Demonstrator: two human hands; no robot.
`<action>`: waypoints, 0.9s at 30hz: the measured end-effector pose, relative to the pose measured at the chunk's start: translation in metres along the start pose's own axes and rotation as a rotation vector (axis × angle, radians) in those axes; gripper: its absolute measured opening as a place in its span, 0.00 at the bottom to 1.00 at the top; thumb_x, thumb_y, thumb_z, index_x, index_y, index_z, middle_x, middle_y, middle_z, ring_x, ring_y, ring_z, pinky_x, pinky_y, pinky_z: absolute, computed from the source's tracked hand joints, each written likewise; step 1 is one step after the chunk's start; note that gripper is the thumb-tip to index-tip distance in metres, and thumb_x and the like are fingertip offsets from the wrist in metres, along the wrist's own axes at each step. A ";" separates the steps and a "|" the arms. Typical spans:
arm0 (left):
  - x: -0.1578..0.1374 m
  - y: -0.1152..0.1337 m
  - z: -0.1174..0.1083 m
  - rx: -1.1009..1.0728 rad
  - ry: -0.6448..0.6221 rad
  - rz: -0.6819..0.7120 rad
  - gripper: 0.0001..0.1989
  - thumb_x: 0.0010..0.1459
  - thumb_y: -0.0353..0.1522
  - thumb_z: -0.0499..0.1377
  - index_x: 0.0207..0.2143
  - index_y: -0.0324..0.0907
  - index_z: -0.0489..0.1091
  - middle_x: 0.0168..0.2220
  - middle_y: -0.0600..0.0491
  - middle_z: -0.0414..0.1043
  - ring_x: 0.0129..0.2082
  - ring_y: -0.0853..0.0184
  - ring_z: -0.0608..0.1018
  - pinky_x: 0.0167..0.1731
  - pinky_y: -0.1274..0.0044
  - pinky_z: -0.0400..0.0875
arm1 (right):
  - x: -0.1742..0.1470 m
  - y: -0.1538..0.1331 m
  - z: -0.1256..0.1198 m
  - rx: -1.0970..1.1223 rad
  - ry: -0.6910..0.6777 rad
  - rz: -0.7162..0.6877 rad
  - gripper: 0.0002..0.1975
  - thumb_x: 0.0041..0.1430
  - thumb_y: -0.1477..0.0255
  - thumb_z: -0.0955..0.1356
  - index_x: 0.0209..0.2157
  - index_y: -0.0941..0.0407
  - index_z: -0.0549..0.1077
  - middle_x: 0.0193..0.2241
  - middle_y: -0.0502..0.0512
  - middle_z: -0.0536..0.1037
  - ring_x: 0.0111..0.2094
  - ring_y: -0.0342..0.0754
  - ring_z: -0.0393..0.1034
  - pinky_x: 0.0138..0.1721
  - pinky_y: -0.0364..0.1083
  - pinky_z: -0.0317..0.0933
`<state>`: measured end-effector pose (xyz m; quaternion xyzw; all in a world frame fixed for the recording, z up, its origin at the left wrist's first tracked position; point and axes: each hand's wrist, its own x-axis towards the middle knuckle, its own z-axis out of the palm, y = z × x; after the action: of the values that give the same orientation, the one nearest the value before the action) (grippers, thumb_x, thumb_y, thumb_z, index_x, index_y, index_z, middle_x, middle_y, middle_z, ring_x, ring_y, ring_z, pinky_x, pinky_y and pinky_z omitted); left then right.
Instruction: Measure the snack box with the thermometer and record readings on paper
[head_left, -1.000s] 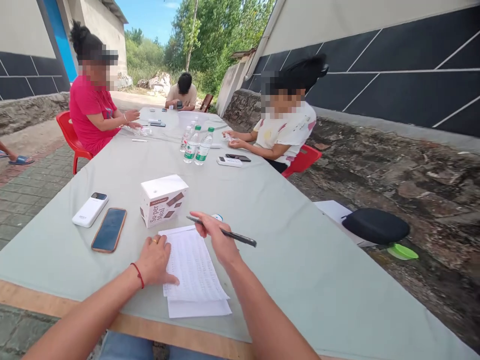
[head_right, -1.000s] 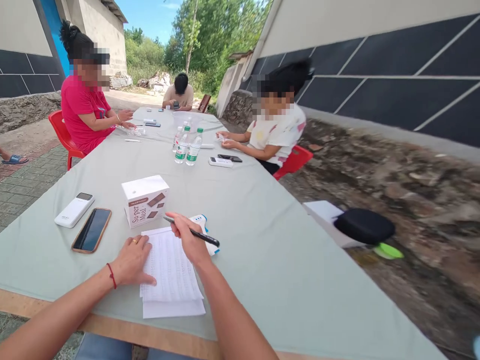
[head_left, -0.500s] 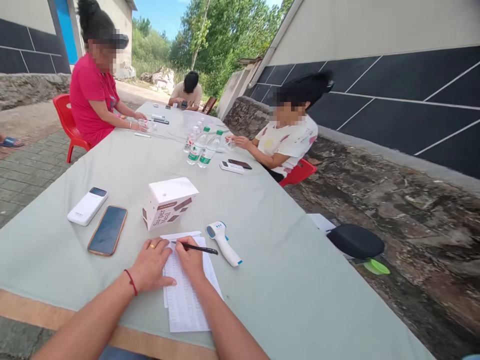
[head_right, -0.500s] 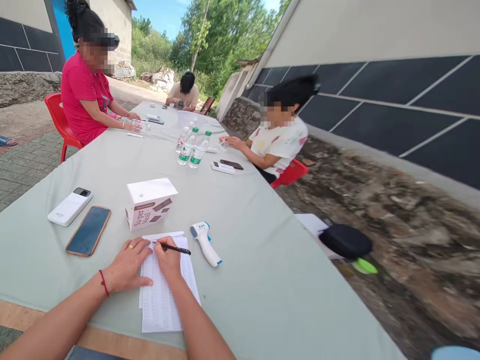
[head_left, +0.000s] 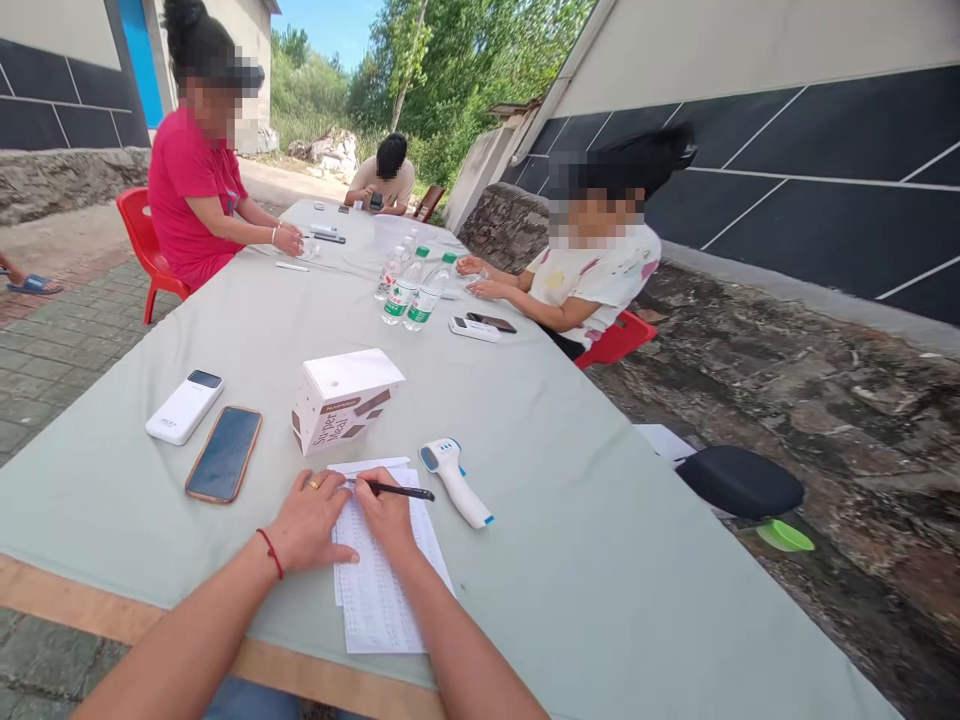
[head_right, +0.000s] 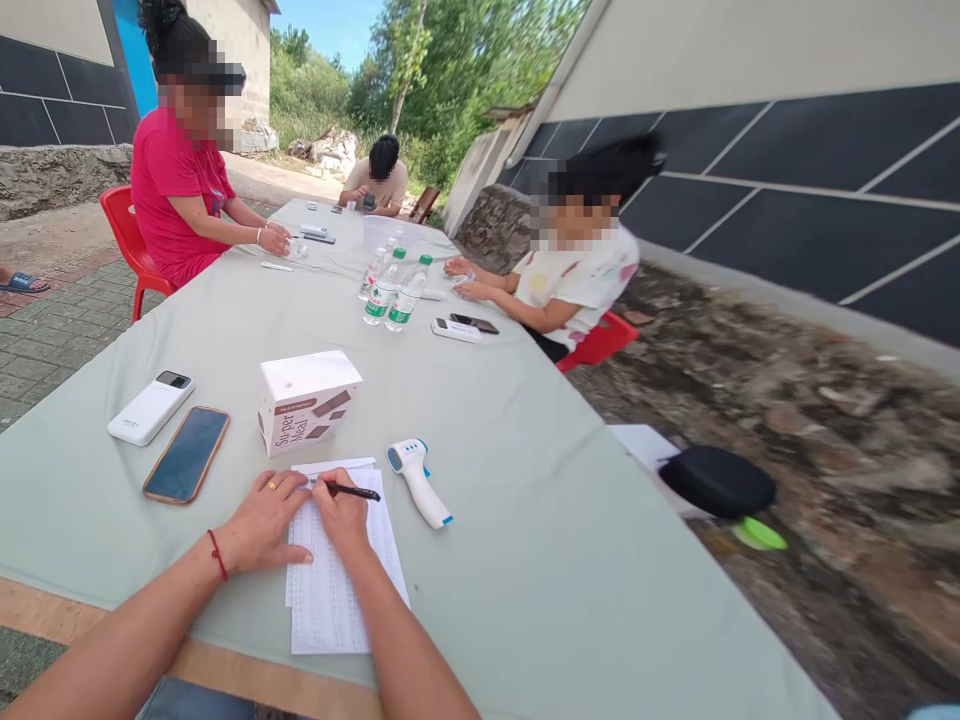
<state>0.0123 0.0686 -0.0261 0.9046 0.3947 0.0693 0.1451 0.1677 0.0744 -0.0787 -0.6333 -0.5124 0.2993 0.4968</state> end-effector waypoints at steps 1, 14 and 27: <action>0.000 0.000 0.000 0.000 -0.003 -0.003 0.33 0.46 0.47 0.70 0.51 0.41 0.67 0.58 0.39 0.65 0.59 0.48 0.66 0.60 0.56 0.55 | 0.000 0.000 0.000 0.004 0.004 0.007 0.10 0.49 0.62 0.63 0.26 0.53 0.69 0.24 0.50 0.75 0.28 0.50 0.67 0.33 0.48 0.62; 0.000 -0.002 0.000 -0.007 -0.003 -0.002 0.34 0.45 0.48 0.70 0.50 0.42 0.67 0.58 0.40 0.64 0.59 0.49 0.66 0.60 0.56 0.55 | 0.001 0.003 -0.002 0.031 0.010 0.049 0.09 0.49 0.63 0.64 0.25 0.53 0.70 0.24 0.50 0.75 0.29 0.50 0.67 0.35 0.49 0.61; 0.001 -0.004 0.001 -0.011 0.001 -0.006 0.35 0.43 0.47 0.71 0.50 0.41 0.67 0.58 0.39 0.64 0.59 0.49 0.66 0.60 0.57 0.55 | 0.000 -0.001 -0.003 0.078 0.034 -0.007 0.09 0.48 0.63 0.63 0.25 0.53 0.70 0.23 0.50 0.74 0.28 0.49 0.66 0.32 0.47 0.62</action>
<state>0.0105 0.0713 -0.0284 0.9025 0.3973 0.0714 0.1500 0.1699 0.0730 -0.0767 -0.6166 -0.4941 0.3063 0.5309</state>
